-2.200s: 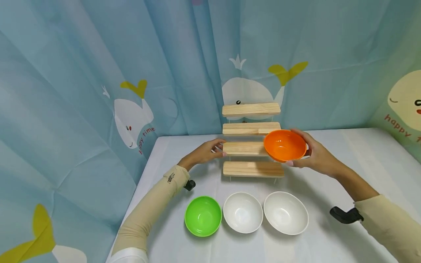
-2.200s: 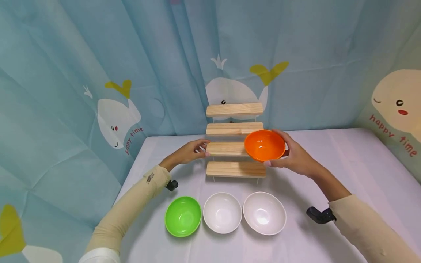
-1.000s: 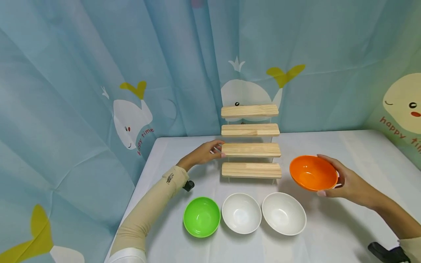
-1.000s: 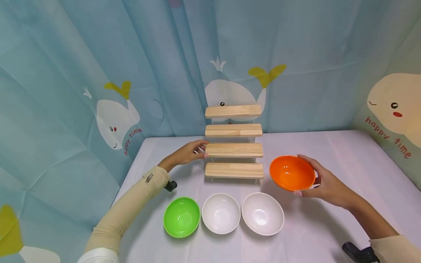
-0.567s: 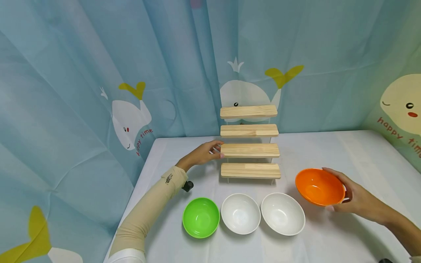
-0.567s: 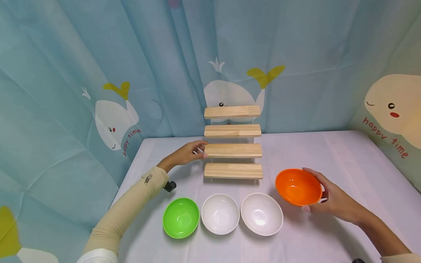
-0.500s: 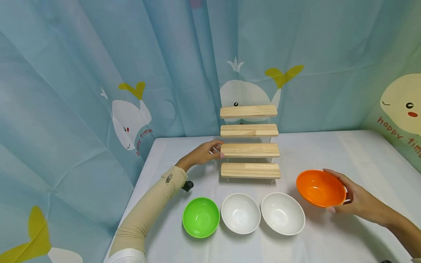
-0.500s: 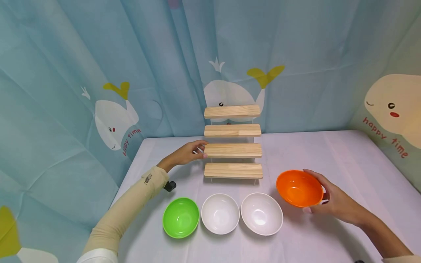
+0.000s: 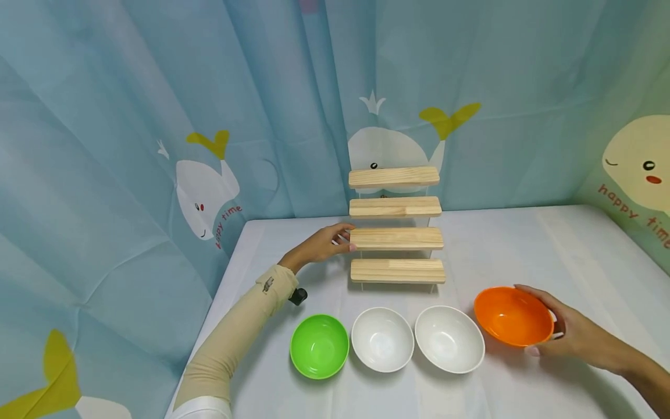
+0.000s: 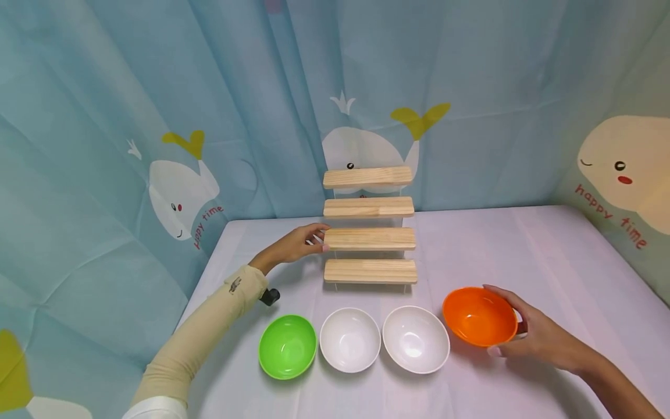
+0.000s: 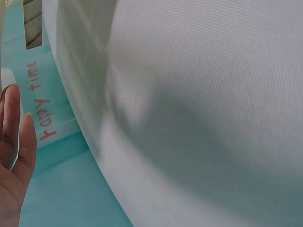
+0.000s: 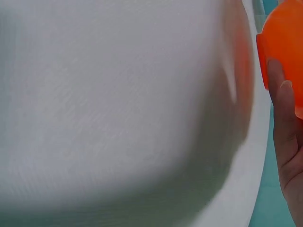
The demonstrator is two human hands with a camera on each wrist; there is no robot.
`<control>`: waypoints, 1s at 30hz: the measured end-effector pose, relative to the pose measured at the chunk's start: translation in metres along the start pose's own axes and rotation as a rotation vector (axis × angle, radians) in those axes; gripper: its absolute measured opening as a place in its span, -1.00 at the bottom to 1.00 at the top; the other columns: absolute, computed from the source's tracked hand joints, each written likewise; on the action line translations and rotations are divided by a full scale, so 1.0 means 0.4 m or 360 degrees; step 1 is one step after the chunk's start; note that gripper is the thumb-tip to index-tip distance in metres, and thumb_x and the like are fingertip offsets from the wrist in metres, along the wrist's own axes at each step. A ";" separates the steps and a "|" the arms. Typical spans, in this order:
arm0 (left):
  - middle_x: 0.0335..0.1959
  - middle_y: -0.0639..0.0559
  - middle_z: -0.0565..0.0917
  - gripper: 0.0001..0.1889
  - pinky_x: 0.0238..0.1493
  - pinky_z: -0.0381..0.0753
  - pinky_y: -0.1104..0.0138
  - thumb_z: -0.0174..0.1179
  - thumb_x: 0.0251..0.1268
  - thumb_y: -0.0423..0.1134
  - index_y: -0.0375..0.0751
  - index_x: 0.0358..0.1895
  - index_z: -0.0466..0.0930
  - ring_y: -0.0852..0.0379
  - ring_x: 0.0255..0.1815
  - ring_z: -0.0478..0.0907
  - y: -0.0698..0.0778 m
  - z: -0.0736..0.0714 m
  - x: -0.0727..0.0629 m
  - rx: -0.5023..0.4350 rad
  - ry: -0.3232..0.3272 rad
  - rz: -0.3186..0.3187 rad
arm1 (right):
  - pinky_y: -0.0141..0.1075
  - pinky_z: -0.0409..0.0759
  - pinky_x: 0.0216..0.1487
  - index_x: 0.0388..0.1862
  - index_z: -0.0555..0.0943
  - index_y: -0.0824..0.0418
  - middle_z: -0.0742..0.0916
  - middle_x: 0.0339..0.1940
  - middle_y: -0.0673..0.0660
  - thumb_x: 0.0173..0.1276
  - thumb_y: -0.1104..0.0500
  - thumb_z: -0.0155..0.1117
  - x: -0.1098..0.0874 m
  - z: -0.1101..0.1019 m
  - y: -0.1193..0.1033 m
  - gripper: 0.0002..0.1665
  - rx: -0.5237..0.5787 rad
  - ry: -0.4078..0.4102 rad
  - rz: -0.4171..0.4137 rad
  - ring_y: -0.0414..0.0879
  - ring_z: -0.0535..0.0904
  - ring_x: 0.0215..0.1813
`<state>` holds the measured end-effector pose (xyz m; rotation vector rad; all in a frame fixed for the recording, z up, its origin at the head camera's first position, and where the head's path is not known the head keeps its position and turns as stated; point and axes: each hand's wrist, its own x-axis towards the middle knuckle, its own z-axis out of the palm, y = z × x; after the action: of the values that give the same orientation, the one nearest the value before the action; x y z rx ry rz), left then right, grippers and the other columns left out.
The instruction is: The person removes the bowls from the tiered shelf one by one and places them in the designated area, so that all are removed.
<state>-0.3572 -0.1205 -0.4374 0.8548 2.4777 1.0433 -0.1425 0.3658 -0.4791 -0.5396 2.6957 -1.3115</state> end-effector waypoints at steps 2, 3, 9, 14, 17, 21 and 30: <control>0.23 -0.10 0.55 -0.37 0.26 0.56 0.21 0.20 0.48 -0.01 -0.10 0.51 0.28 0.02 0.22 0.52 -0.001 0.000 0.000 -0.0005 -0.0002 -0.0002 | -0.38 0.58 -0.31 0.61 0.12 0.12 0.41 0.29 -0.47 0.12 0.32 0.47 -0.002 0.001 0.004 0.11 -0.0002 -0.0014 0.0008 -0.37 0.50 0.02; 0.23 -0.10 0.55 -0.37 0.26 0.56 0.21 0.21 0.47 -0.01 -0.08 0.50 0.28 0.02 0.22 0.52 0.000 0.001 0.000 -0.0007 -0.0003 -0.0003 | -0.39 0.58 -0.31 0.60 0.13 0.12 0.41 0.28 -0.47 0.13 0.32 0.46 -0.003 0.002 0.006 0.10 0.0004 -0.0021 0.0015 -0.37 0.50 0.02; 0.23 -0.10 0.54 -0.37 0.26 0.55 0.20 0.20 0.48 -0.01 -0.09 0.51 0.28 0.02 0.22 0.52 -0.003 0.001 0.001 -0.0012 -0.0004 -0.0004 | -0.39 0.58 -0.29 0.59 0.16 0.12 0.41 0.30 -0.48 0.10 0.33 0.48 -0.005 0.006 0.012 0.09 0.0005 -0.0044 -0.0019 -0.43 0.46 0.07; 0.24 -0.10 0.54 -0.37 0.26 0.55 0.19 0.20 0.48 0.00 -0.09 0.51 0.28 0.02 0.23 0.51 -0.006 0.000 0.002 -0.0013 -0.0002 0.0003 | -0.40 0.57 -0.28 0.59 0.16 0.09 0.41 0.30 -0.50 0.10 0.31 0.50 -0.010 0.003 0.011 0.11 -0.0019 -0.0067 0.0001 -0.49 0.44 0.10; 0.23 -0.10 0.54 -0.37 0.25 0.56 0.19 0.20 0.48 0.00 -0.10 0.50 0.29 0.02 0.22 0.52 -0.007 -0.001 0.003 -0.0020 0.0001 0.0013 | -0.39 0.57 -0.28 0.60 0.14 0.08 0.40 0.30 -0.50 0.09 0.31 0.50 -0.017 0.001 0.012 0.13 -0.0013 -0.0096 0.0016 -0.48 0.45 0.10; 0.20 -0.09 0.56 -0.38 0.23 0.57 0.20 0.20 0.48 -0.02 -0.12 0.49 0.30 0.03 0.19 0.53 -0.006 -0.001 0.002 -0.0025 0.0010 0.0028 | -0.39 0.60 -0.27 0.62 0.11 0.06 0.39 0.30 -0.49 0.11 0.31 0.48 -0.024 -0.003 0.015 0.15 0.0003 -0.0142 0.0015 -0.41 0.49 0.07; 0.19 -0.07 0.56 -0.38 0.22 0.57 0.20 0.21 0.47 0.00 -0.07 0.50 0.30 0.05 0.18 0.53 -0.008 -0.001 0.003 -0.0042 0.0013 0.0013 | -0.37 0.64 -0.23 0.62 0.09 0.08 0.38 0.30 -0.48 0.09 0.33 0.47 -0.024 -0.004 0.020 0.16 0.0066 -0.0175 0.0029 -0.38 0.54 0.06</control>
<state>-0.3594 -0.1216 -0.4395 0.8550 2.4636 1.0819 -0.1361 0.3751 -0.4848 -0.5637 2.5734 -1.2904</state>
